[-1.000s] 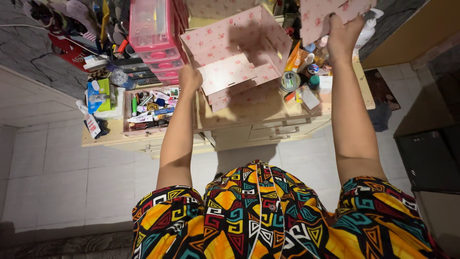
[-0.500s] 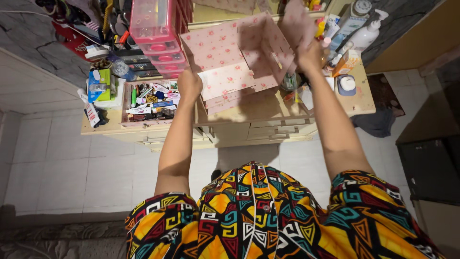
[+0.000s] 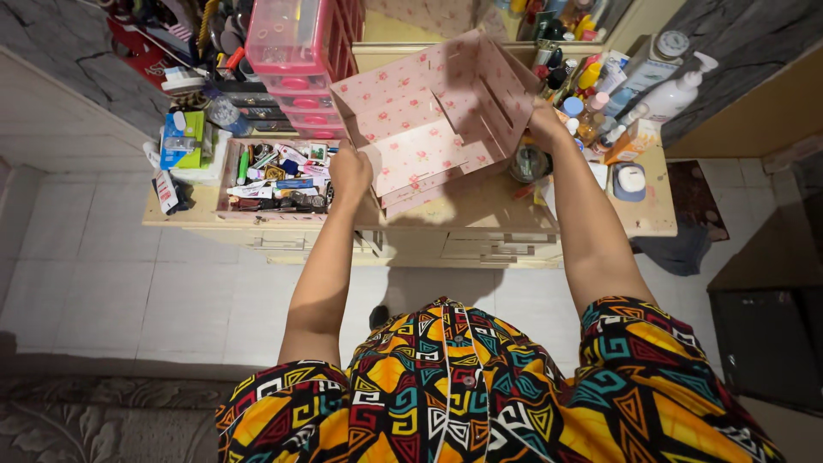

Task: The person assembles a small pink paper furniture piece by hand. They fold and interlock pre-cut panels, align slots, and press edges to form a box-like structure with internal dividers. The person repeatedly adjusts and reorients the piece to fit parts together.

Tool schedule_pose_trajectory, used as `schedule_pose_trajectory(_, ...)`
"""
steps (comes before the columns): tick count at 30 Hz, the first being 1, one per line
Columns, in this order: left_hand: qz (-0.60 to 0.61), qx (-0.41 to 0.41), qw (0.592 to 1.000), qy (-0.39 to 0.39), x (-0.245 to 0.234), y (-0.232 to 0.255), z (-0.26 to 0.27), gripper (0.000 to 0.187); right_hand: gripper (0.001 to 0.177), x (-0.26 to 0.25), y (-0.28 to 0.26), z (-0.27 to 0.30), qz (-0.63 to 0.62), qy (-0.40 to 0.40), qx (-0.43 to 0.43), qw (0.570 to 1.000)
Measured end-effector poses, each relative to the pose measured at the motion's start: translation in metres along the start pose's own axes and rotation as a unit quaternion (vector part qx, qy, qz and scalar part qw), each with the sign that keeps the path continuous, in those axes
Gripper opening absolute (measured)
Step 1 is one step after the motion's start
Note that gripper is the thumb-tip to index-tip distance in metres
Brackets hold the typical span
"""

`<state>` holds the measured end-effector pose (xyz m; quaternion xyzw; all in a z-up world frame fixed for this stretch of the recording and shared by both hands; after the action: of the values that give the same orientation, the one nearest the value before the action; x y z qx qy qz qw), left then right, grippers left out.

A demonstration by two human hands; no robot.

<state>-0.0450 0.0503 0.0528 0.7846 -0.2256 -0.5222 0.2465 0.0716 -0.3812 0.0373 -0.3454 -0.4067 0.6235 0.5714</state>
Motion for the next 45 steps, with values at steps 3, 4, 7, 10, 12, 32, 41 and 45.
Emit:
schedule_pose_trajectory(3, 0.018, 0.012, 0.999, 0.032, -0.013, 0.009, 0.003, 0.035, 0.029, 0.003, -0.002, -0.002, -0.046, -0.049, 0.004, 0.998)
schedule_pose_trajectory(4, 0.059, -0.043, 0.997, -0.006, -0.013, 0.006, 0.003, 0.036, 0.03, 0.004, -0.005, -0.002, -0.062, -0.068, 0.002, 0.996)
schedule_pose_trajectory(7, 0.208, -0.182, 0.957, -0.093, -0.014, -0.005, 0.008, 0.039, 0.029, -0.004, -0.006, 0.004, -0.041, -0.04, 0.08, 0.995)
schedule_pose_trajectory(10, 0.341, -0.242, 0.9, -0.127, -0.012, -0.019, 0.01, 0.04, 0.033, -0.002, -0.01, 0.007, -0.104, -0.1, 0.132, 0.981)
schedule_pose_trajectory(12, 0.352, -0.252, 0.887, -0.16, -0.006, -0.033, 0.008, 0.039, 0.037, -0.003, -0.024, 0.009, -0.119, -0.136, 0.059, 0.982)
schedule_pose_trajectory(32, 0.352, 0.01, 0.932, -0.082, -0.018, -0.041, -0.086, 0.055, 0.028, 0.004, -0.056, 0.035, 0.306, 0.181, -0.105, 0.929)
schedule_pose_trajectory(41, 0.14, 0.092, 0.98, 0.109, -0.029, -0.008, -0.074, 0.024, 0.02, 0.019, -0.064, 0.027, 0.391, 0.245, -0.259, 0.848)
schedule_pose_trajectory(45, 0.12, 0.123, 0.972, 0.16, -0.058, 0.016, -0.069, 0.025, 0.025, 0.016, -0.077, 0.016, 0.394, 0.245, -0.245, 0.851)
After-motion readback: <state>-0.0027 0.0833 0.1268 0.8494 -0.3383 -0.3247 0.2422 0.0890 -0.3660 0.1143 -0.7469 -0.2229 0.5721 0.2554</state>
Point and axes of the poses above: each hand's wrist, its own z-axis away from the middle knuckle, its own x-axis out of the palm, y = z × x, the point moved 4 cm from there along -z, towards the middle knuckle, and after that the axes turned 10 degrees about x, right-handed, at the moved point
